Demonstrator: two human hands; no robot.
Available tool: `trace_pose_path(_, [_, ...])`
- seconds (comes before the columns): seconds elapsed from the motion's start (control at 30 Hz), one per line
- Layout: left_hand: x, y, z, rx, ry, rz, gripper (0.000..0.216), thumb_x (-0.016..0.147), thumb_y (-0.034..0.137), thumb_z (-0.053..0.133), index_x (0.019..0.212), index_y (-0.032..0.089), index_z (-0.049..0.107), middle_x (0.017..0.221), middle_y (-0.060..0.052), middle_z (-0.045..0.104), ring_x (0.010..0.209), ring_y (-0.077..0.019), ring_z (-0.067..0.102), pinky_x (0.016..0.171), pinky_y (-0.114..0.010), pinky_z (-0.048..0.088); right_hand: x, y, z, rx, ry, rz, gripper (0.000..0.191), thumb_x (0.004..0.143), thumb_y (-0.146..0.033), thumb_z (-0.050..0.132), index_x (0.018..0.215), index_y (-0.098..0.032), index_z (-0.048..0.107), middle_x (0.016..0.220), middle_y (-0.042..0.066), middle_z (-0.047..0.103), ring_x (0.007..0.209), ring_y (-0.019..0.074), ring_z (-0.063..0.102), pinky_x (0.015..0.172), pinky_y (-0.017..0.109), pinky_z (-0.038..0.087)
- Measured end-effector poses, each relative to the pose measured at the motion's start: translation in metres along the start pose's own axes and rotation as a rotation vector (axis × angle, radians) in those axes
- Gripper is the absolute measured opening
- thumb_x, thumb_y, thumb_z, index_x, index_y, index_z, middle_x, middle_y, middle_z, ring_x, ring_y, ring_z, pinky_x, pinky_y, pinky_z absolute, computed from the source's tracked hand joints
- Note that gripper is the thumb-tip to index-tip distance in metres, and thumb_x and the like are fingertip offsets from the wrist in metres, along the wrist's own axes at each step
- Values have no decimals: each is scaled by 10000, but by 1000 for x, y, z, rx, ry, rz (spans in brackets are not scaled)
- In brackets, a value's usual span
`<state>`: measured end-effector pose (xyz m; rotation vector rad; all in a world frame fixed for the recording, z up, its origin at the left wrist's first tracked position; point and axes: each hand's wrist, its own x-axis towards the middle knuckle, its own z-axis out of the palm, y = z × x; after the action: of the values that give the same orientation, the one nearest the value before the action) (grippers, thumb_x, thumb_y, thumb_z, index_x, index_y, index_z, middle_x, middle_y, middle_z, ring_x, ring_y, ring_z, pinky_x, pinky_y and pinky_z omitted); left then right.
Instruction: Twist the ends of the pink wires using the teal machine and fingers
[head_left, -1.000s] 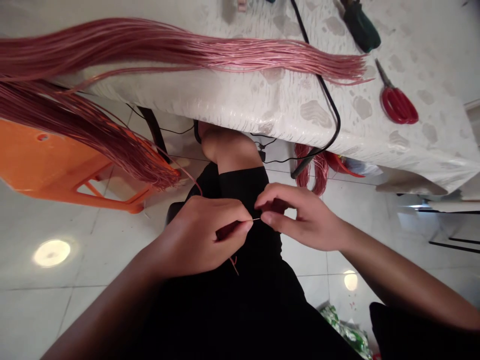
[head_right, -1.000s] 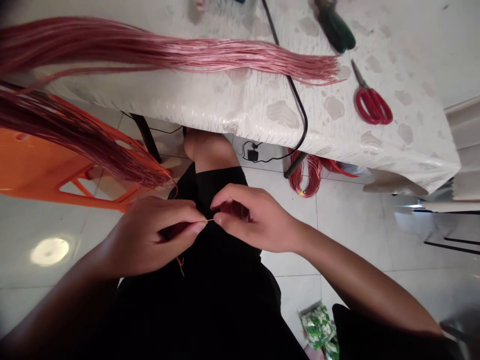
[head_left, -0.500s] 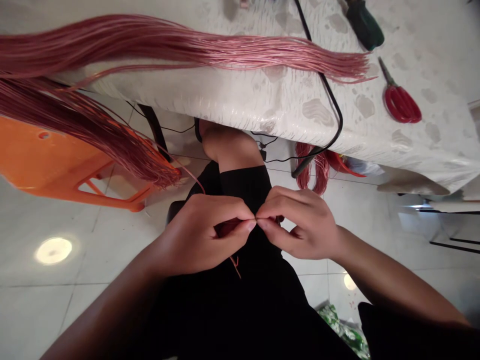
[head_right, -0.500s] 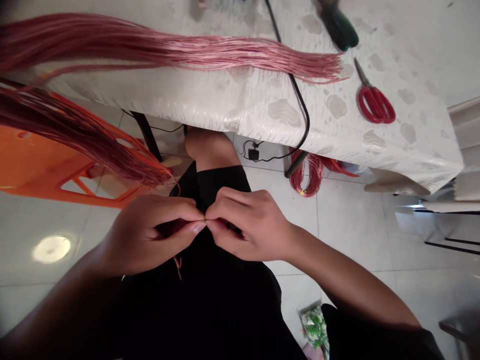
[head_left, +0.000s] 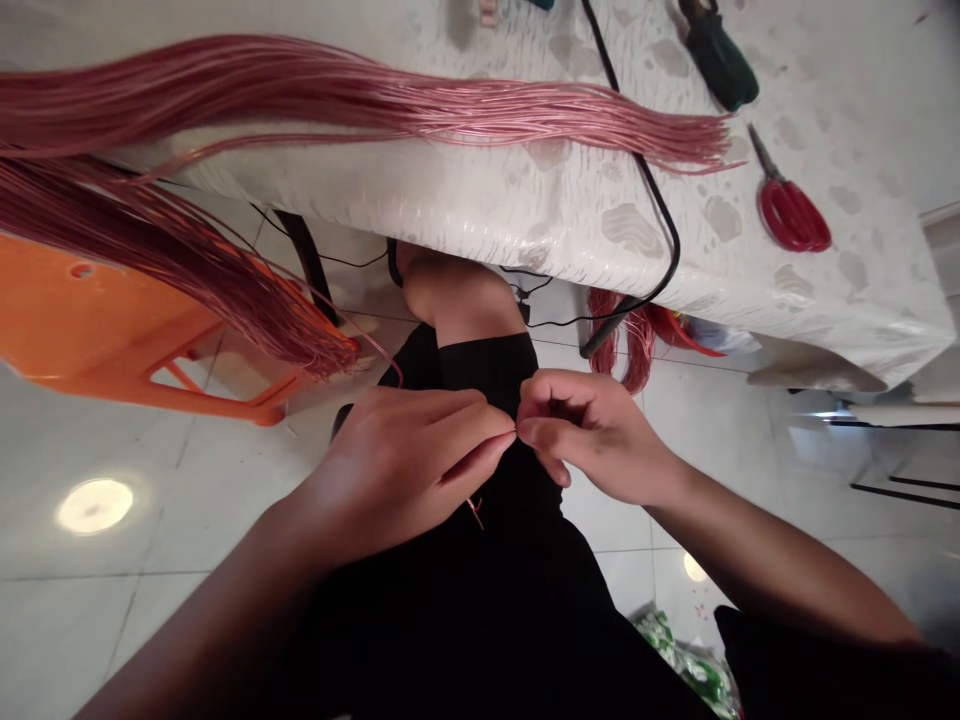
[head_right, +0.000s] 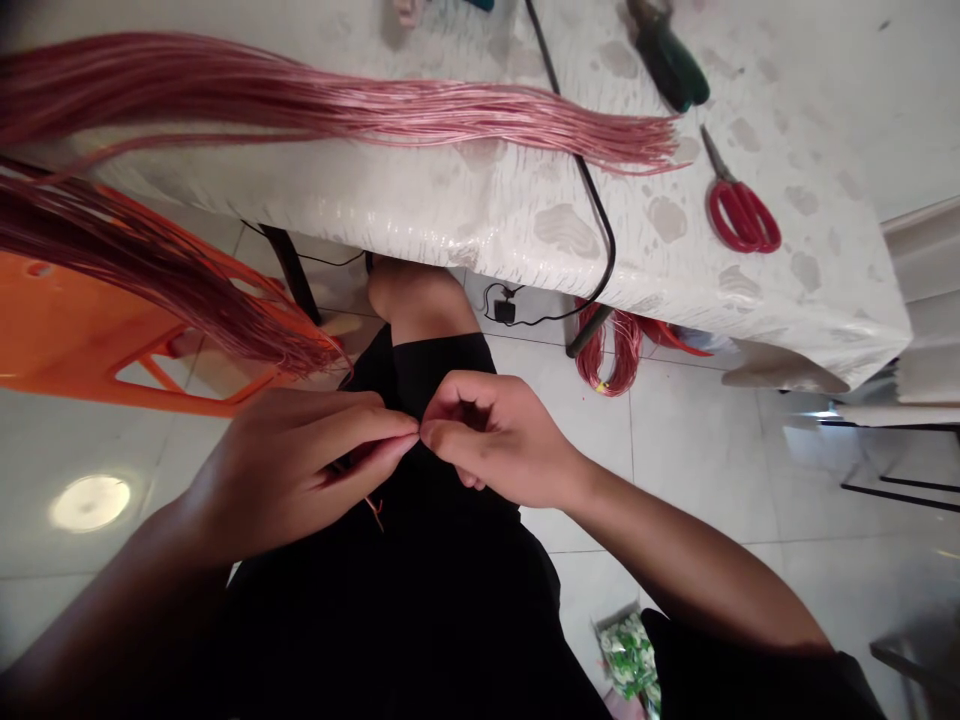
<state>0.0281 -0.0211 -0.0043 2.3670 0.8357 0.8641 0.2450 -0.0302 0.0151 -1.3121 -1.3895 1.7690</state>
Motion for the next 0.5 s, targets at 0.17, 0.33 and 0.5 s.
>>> trace_pose_path(0.17, [0, -3, 1, 32, 42, 59, 186, 920, 82, 636, 761, 177, 637, 639, 51, 575, 551, -87, 436, 524, -281, 339, 7, 8, -5, 379, -56, 126, 164, 863, -207, 637, 707, -196, 584, 467, -104, 456, 328, 65, 397, 328, 183, 311])
trace_pose_path(0.33, [-1, 0, -3, -37, 77, -58, 119, 897, 87, 662, 826, 180, 640, 616, 84, 551, 521, -51, 463, 520, -217, 361, 4, 10, -7, 50, 165, -190, 107, 936, -240, 658, 844, -192, 635, 609, -69, 533, 464, 79, 522, 455, 210, 432])
trace_pose_path(0.5, [3, 5, -7, -153, 67, -160, 101, 888, 96, 673, 859, 193, 670, 618, 100, 591, 498, -27, 486, 509, -164, 374, -1, 9, -4, -675, 182, -795, 160, 931, -154, 687, 1090, -172, 675, 815, 5, 644, 663, 108, 592, 566, 236, 478])
